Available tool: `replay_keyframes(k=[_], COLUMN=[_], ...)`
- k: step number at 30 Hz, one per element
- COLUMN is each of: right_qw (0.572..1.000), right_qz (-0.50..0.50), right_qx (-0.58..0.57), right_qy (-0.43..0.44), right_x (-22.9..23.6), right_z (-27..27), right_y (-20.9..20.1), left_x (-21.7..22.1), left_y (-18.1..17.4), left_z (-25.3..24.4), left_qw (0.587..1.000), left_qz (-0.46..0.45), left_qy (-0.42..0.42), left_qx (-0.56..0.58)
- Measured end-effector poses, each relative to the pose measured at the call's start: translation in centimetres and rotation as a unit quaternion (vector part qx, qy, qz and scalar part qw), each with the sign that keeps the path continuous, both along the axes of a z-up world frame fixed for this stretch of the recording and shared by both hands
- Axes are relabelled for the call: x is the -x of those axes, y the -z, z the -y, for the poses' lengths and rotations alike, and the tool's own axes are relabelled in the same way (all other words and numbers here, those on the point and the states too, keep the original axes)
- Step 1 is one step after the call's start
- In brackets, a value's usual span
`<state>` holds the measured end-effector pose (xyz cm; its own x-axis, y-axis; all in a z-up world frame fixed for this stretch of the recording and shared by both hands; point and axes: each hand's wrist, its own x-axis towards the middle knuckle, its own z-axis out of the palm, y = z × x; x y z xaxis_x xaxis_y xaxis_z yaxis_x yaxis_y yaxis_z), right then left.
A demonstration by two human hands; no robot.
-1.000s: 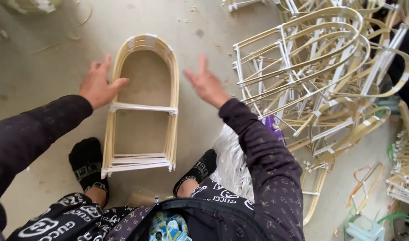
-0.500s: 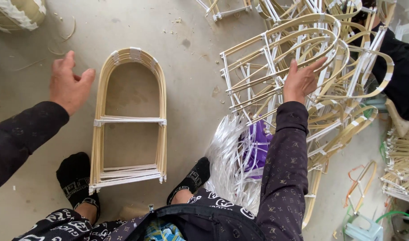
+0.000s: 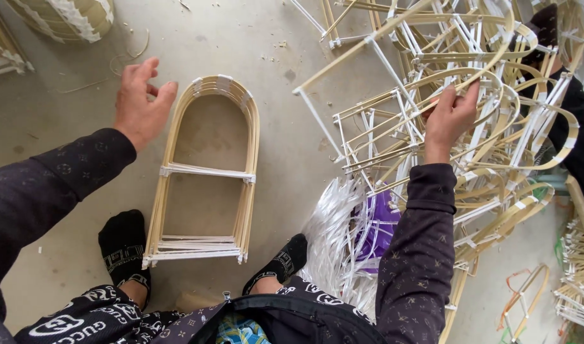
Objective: Assembling curved bamboo frames using white binding strips.
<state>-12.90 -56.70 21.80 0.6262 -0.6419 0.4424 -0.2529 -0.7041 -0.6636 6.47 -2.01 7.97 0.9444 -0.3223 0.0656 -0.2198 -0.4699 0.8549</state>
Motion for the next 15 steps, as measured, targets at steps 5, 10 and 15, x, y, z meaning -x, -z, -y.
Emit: replay_keyframes(k=[5, 10, 15], right_qw=[0.968, 0.962, 0.971], right_qz=[0.066, 0.094, 0.134], right_qx=[-0.206, -0.229, -0.156], right_qy=[-0.127, -0.115, -0.124], right_x=[-3.2, -7.7, -13.7], right_z=[-3.5, -5.2, -5.9], right_y=[-2.1, -1.9, 1.8], left_x=[0.3, 1.0, 0.7], left_y=[-2.5, -2.1, -2.0], left_z=[1.2, 0.8, 0.1], left_qw=[0.999, 0.998, 0.998], left_qz=[0.0, -0.011, -0.031], left_qy=[0.015, 0.014, 0.002], left_qx=[0.051, 0.056, 0.047])
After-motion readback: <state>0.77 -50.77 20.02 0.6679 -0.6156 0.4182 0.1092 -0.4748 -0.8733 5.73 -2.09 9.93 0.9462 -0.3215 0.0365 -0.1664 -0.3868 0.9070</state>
